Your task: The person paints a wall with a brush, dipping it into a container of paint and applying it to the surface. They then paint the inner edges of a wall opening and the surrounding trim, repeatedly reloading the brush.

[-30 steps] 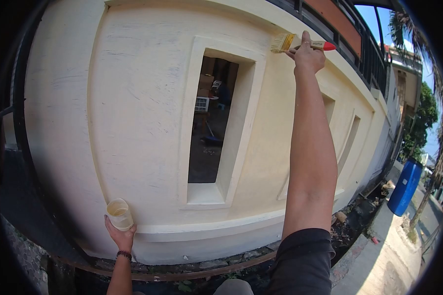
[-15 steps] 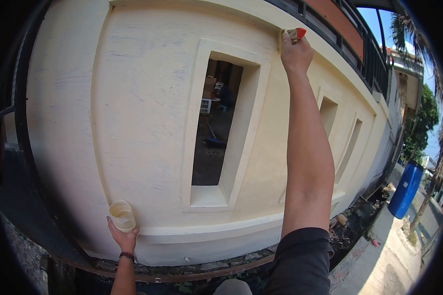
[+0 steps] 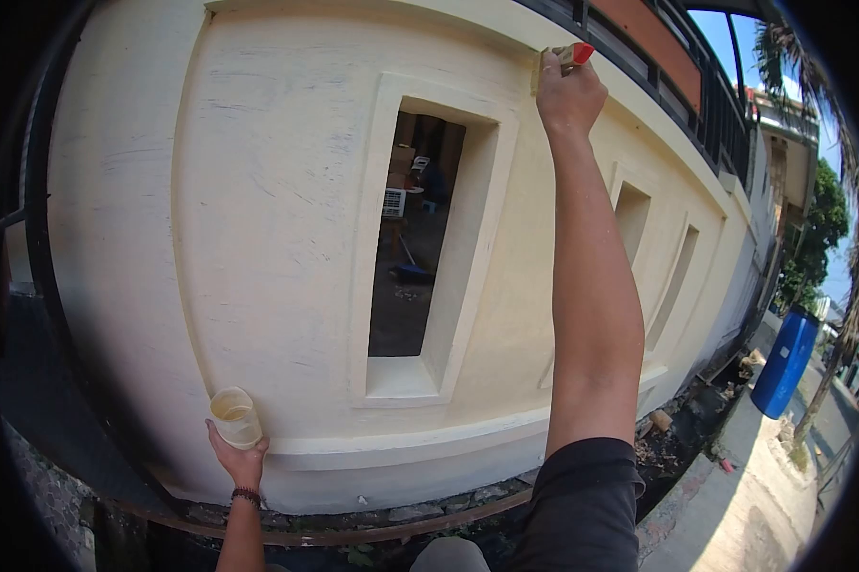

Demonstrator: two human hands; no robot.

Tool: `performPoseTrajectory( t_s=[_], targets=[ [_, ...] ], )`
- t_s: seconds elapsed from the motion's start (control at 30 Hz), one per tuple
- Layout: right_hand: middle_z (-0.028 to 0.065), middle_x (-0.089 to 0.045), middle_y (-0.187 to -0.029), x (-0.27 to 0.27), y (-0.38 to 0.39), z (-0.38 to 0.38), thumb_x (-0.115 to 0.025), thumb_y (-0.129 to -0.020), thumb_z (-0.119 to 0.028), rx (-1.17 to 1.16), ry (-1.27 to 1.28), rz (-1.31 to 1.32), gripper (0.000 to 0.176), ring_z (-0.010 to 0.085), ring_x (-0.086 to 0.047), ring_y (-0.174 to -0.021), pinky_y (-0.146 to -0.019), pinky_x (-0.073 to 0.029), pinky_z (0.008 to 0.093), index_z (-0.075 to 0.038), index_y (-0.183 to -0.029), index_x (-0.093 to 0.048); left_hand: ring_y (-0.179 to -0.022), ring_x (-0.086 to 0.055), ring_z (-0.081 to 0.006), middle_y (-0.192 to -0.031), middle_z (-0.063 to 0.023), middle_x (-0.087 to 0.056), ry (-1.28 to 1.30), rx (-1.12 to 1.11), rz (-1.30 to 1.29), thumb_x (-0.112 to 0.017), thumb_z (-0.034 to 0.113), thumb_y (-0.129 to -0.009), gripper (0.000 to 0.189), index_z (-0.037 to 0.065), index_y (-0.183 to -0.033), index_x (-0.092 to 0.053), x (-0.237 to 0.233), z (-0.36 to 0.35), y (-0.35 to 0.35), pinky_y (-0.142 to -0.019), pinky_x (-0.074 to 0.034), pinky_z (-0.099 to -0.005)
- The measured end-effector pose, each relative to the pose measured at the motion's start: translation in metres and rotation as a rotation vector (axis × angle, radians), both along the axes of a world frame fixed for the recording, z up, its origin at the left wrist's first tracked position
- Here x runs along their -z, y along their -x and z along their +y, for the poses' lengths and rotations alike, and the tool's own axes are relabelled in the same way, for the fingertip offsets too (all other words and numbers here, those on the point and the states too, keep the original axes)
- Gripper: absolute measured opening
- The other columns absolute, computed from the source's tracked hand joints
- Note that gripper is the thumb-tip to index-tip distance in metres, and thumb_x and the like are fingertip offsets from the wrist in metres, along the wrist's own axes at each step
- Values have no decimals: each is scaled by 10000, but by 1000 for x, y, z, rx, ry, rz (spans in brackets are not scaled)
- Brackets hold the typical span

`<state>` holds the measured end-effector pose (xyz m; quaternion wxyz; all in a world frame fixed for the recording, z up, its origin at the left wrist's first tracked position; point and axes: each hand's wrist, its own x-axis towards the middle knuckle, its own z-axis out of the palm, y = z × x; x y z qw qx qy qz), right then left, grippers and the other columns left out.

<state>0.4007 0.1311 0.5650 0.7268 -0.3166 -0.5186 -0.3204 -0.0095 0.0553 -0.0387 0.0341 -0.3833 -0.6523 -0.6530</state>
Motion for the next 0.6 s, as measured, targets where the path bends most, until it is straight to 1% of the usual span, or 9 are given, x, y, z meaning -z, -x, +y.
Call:
performPoseTrajectory(
  t_s=[0.07,0.2,0.27,0.33,0.37,0.43,0.47,0.53,0.6],
  targets=[
    [163,-728,-868,0,-6,9,-677,-885,-286,154,-61,-9,250,332,-711,-831,-787,-544,411,-66,-1003,-703,-1407,-293,-437,-1538,-294,-262,8,0,-5,-880,131,-520,1138,-26,-1460,-257,-3,-1,-1,-1185,-258,-481],
    [161,-719,-853,1,34,16,-664,-889,-264,187,39,-109,231,357,-692,-835,-781,-537,440,-75,-1019,-689,-1407,-294,-439,-1538,-298,-262,30,-8,-4,-876,132,-519,1141,-31,-1461,-255,-3,-1,-1,-1184,-258,-482],
    [163,-715,-864,4,67,10,-652,-892,-257,151,13,-184,209,379,-675,-855,-804,-526,453,-88,-1009,-690,-1407,-295,-438,-1536,-297,-268,23,-6,-5,-875,129,-517,1138,-32,-1460,-259,-6,-3,-1,-1185,-258,-481],
    [161,-719,-821,1,96,4,-669,-899,-242,41,-54,-270,229,320,-703,-749,-715,-560,420,-35,-994,-684,-1407,-296,-437,-1533,-297,-273,16,-1,-5,-873,126,-516,1135,-34,-1460,-263,-6,-2,-2,-1185,-257,-480],
    [161,-719,-821,-1,110,-2,-669,-899,-242,45,-55,-265,229,320,-703,-749,-715,-560,420,-35,-994,-684,-1407,-297,-435,-1531,-294,-277,18,0,-20,-872,125,-514,1137,-34,-1461,-263,-6,-2,-2,-1186,-254,-478],
    [132,-709,-753,-4,123,-9,-706,-908,-267,-434,-37,-237,291,207,-692,-639,-621,-587,332,10,-998,-692,-1407,-298,-433,-1530,-292,-281,24,5,-30,-870,123,-512,1139,-34,-1463,-264,-4,0,-1,-1188,-251,-477],
    [132,-709,-753,-3,119,-10,-706,-908,-267,-431,-34,-231,291,207,-692,-639,-621,-587,332,10,-998,-692,-1407,-299,-431,-1528,-290,-285,18,6,-32,-869,122,-510,1146,-35,-1467,-259,-2,1,-1,-1189,-248,-476],
    [118,-695,-758,-3,108,-6,-696,-921,-187,-750,63,-124,266,157,-674,-605,-558,-600,278,60,-1016,-666,-1406,-300,-430,-1526,-287,-289,14,1,-31,-867,121,-507,1153,-37,-1471,-255,-5,-2,-1,-1190,-244,-475],
    [125,-682,-754,-2,74,11,-696,-904,-138,-833,43,33,250,149,-671,-583,-505,-583,269,88,-1002,-650,-1335,-416,-375,-1448,-243,-390,35,-45,-14,-855,69,-479,1185,-80,-1481,-241,-9,-3,-3,-1140,-336,-407]
  ],
)
